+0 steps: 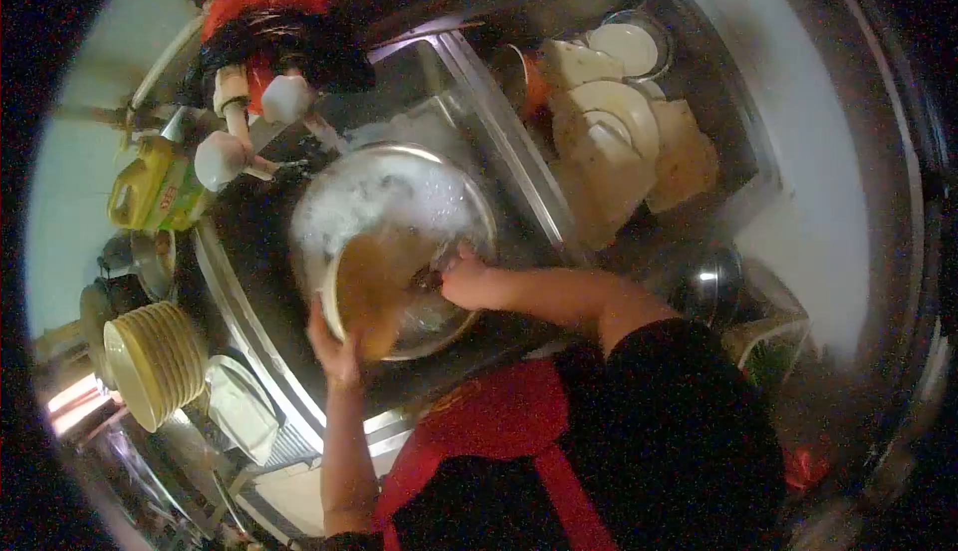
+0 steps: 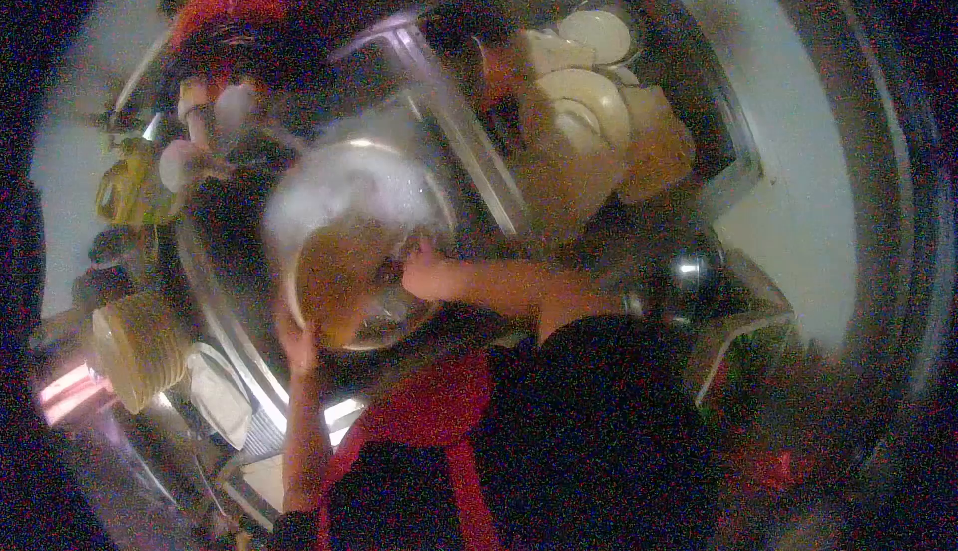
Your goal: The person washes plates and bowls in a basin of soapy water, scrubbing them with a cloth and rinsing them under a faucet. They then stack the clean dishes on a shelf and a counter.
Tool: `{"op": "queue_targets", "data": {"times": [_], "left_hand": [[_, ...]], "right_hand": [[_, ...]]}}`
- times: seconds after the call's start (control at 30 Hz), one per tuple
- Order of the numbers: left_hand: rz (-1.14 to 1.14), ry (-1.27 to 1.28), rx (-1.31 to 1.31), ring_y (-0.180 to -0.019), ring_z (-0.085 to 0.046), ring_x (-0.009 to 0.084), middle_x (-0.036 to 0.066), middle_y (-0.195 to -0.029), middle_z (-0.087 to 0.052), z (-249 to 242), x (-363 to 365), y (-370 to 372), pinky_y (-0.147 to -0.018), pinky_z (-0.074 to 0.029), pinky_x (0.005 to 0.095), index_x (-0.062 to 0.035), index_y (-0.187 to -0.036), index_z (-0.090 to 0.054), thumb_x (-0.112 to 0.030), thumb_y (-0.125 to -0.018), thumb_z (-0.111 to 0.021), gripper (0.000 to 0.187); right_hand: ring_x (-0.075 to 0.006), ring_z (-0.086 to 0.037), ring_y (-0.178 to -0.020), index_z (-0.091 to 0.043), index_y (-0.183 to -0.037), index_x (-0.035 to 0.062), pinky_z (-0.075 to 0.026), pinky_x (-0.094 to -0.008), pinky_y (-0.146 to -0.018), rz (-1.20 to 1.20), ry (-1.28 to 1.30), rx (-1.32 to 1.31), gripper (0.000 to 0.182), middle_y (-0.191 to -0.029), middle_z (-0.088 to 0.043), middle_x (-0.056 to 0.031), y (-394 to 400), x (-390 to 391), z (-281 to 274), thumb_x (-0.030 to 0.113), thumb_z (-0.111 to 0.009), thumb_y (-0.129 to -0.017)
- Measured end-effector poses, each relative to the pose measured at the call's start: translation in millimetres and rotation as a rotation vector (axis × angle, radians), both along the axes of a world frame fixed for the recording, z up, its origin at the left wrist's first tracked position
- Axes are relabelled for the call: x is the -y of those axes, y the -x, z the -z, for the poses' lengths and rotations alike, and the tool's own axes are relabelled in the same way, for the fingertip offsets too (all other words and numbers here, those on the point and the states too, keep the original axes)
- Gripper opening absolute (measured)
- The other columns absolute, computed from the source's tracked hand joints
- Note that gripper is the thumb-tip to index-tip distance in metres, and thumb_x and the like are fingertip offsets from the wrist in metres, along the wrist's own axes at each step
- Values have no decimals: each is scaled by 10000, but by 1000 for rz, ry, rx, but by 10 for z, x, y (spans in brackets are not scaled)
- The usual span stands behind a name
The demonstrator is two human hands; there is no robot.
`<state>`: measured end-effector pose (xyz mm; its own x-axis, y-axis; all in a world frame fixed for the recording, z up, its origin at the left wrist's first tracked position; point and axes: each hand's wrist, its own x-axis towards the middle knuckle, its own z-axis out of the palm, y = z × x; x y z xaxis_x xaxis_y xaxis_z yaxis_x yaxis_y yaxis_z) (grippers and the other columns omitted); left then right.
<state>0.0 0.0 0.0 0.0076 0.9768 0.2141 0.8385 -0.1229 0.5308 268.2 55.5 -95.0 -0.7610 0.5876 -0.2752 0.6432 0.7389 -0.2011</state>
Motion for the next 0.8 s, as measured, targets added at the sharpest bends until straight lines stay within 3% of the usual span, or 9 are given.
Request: {"op": "queue_targets", "data": {"times": [0.1, 0.17, 0.3, 0.37, 0.43, 0.63, 0.67, 0.7, 0.8], "left_hand": [[-90, -38, -28, -1177, -348, 295, 139, -1263, -416, -272, 140, 224, -998, -250, 408, 1, -1264, -359, -421, -692, -624, 758], [-347, -217, -62, -1178, -349, 291, 139, -1266, -413, -660, 209, 747, -997, -254, 405, 3, -1263, -357, -410, -701, -615, 744], [-760, -525, -62, -1180, -351, 284, 140, -1271, -405, -1441, 177, 1847, -996, -261, 399, 6, -1261, -352, -387, -717, -596, 714], [-831, -502, 139, -1180, -352, 280, 141, -1273, -402, -1803, 92, 2327, -996, -265, 396, 7, -1261, -350, -376, -726, -587, 700], [-840, -413, 385, -1181, -352, 277, 141, -1276, -398, -2007, 60, 2615, -995, -268, 393, 9, -1260, -348, -365, -734, -578, 685], [-904, -313, 794, -1183, -355, 266, 143, -1283, -387, -2054, 83, 2955, -993, -279, 384, 13, -1258, -342, -332, -759, -550, 641], [-918, -305, 818, -1184, -355, 264, 143, -1284, -385, -2007, 130, 2972, -993, -281, 383, 14, -1257, -341, -326, -764, -545, 634], [-932, -301, 840, -1184, -355, 262, 143, -1286, -384, -1985, 163, 2992, -993, -283, 381, 15, -1257, -340, -321, -768, -541, 626], [-977, -301, 887, -1185, -356, 257, 144, -1289, -378, -1875, 273, 3019, -992, -288, 377, 17, -1256, -336, -304, -780, -527, 604]], "right_hand": [[-261, -586, -885, -609, -992, 99, -428, -458, -808, 62, 482, -140, 268, -897, -616, -115, -404, -105, -609, 192, -583, -742], [-266, -595, -763, -611, -955, 83, -466, -393, -717, 390, 198, -977, 207, -832, -612, -126, -562, -107, -796, 105, -582, -751], [-183, -581, -697, -605, -932, 49, -465, -271, -630, 734, -271, -1126, 158, -785, -612, -100, -1437, -358, -1139, 49, -593, -774], [-150, -578, -705, -602, -918, 28, -464, -259, -626, 1045, -223, -1292, 134, -804, -615, -75, -1939, -542, -870, 48, -576, -788], [-140, -575, -726, -592, -900, 8, -465, -251, -645, 1218, -341, -863, 135, -825, -604, -76, -2613, -649, -538, 41, -577, -770], [-246, -581, -778, -537, -924, -20, -468, -325, -698, 1495, -200, -819, 229, -837, -584, -138, -3533, -658, 937, 68, -588, -719], [-290, -570, -812, -526, -954, -15, -461, -366, -722, 1329, -273, -538, 266, -877, -575, -158, -3715, -711, 1052, 91, -586, -717], [-335, -558, -846, -516, -983, -11, -454, -407, -747, 1156, -339, -261, 304, -918, -567, -177, -3853, -751, 1082, 114, -583, -715], [-363, -528, -909, -515, -1018, 14, -429, -460, -789, 1311, -460, -275, 364, -1010, -542, -184, -3542, -860, 319, 183, -584, -703]]}}
